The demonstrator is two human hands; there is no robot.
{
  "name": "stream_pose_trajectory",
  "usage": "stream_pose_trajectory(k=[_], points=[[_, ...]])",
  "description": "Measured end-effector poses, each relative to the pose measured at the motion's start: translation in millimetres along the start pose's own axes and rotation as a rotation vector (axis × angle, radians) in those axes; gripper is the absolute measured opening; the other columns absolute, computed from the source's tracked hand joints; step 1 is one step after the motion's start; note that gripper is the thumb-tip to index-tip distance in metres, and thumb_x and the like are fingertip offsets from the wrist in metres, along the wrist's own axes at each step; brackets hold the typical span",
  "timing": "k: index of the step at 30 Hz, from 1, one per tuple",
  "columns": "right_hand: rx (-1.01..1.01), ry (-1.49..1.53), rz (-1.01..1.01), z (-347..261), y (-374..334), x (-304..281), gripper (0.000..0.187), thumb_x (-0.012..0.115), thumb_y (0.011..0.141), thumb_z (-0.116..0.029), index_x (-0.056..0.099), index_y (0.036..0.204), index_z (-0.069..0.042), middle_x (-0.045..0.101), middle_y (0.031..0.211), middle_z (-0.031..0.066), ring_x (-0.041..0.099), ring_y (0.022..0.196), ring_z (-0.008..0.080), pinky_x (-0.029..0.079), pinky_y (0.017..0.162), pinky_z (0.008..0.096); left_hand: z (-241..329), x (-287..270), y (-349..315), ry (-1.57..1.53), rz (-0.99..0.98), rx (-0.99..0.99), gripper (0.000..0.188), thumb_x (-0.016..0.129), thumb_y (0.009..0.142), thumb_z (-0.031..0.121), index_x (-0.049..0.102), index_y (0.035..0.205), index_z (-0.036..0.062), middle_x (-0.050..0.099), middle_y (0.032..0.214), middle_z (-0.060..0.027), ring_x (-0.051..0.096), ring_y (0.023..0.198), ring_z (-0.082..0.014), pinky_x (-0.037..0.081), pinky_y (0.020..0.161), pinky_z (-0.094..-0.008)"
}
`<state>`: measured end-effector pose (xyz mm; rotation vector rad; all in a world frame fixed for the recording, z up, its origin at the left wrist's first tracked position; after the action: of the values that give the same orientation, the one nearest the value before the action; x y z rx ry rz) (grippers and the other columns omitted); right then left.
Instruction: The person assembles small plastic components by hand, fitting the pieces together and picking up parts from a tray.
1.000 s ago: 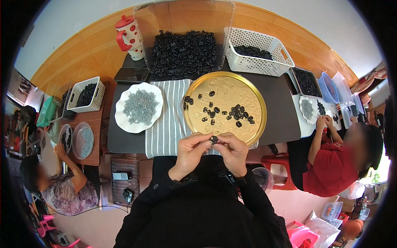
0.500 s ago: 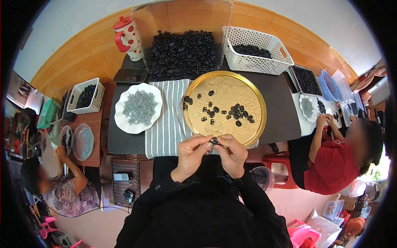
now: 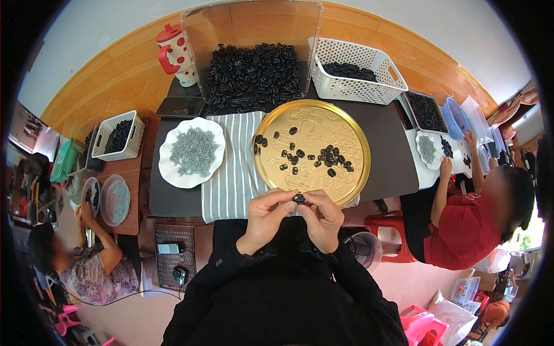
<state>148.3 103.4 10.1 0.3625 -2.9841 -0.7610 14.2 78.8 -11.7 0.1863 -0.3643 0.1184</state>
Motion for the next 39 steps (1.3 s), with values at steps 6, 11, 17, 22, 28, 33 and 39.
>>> stream_pose_trajectory(k=[6,11,17,22,28,33,39], points=[[0.018,0.012,0.007,-1,-2,0,0.027,0.067,0.077,0.011,0.059,0.102,0.005,0.063,0.091,0.0129,0.062,0.08,0.0165,0.05,0.071,0.0247,-15,-3,0,-0.096,-0.003,-0.076,0.024,0.062,0.086,-0.004,0.065,0.11,-0.0027,0.064,0.089,-0.0059,0.056,0.074,-0.0077,0.047,0.066,-0.0199],[0.009,0.023,0.001,-5,-2,0,0.026,0.066,0.077,0.012,0.059,0.101,0.005,0.062,0.091,0.0128,0.062,0.08,0.0167,0.049,0.071,0.0245,-15,-1,0,-0.135,-0.008,-0.104,0.022,0.063,0.086,-0.004,0.066,0.107,-0.0017,0.064,0.086,-0.0044,0.056,0.072,-0.0067,0.046,0.065,-0.0194],[0.0,0.037,0.022,-9,-4,2,0.022,0.066,0.076,0.012,0.059,0.097,0.006,0.062,0.09,0.0126,0.061,0.079,0.0159,0.048,0.069,0.0242,-10,-1,-2,-0.085,-0.014,-0.04,0.017,0.063,0.086,-0.004,0.067,0.103,-0.0028,0.063,0.084,-0.0038,0.054,0.07,-0.0064,0.044,0.062,-0.0188],[-0.005,0.031,0.025,-9,-4,2,0.021,0.067,0.075,0.012,0.058,0.093,0.006,0.062,0.089,0.012,0.06,0.077,0.0153,0.048,0.068,0.0234,-8,-1,-3,-0.086,-0.012,-0.03,0.017,0.062,0.086,-0.005,0.066,0.102,-0.0032,0.062,0.084,-0.0041,0.054,0.069,-0.0068,0.043,0.061,-0.0189],[-0.045,0.003,0.041,-10,-4,-1,0.019,0.067,0.075,0.013,0.057,0.09,0.006,0.062,0.085,0.0121,0.061,0.072,0.0156,0.048,0.064,0.0239,-7,3,-3,-0.024,-0.02,-0.008,0.016,0.061,0.087,-0.004,0.066,0.101,-0.0034,0.061,0.084,-0.0049,0.054,0.069,-0.0075,0.044,0.061,-0.0195],[-0.067,0.06,0.062,-14,-1,3,0.017,0.066,0.077,0.013,0.057,0.089,0.005,0.061,0.083,0.0107,0.06,0.07,0.0133,0.047,0.062,0.0237,-6,4,-6,-0.073,-0.008,0.038,0.017,0.059,0.088,-0.003,0.064,0.104,-0.0042,0.061,0.09,-0.007,0.054,0.071,-0.0077,0.044,0.062,-0.0201],[0.358,0.081,-0.224,15,19,-2,0.015,0.067,0.078,0.007,0.059,0.089,0.001,0.061,0.078,0.0035,0.056,0.067,0.0073,0.045,0.061,0.0214,-11,-1,0,-0.05,-0.073,-0.085,0.022,0.059,0.089,-0.001,0.063,0.111,-0.002,0.06,0.083,-0.0018,0.053,0.071,-0.0066,0.043,0.064,-0.0195]])
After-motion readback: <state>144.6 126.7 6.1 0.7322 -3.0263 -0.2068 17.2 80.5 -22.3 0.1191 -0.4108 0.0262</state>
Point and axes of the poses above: each hand's wrist, its own y-axis towards the middle knuckle, its own x-axis out of the palm, z = x × y, the point moved 9 cm from there along y, towards the middle knuckle
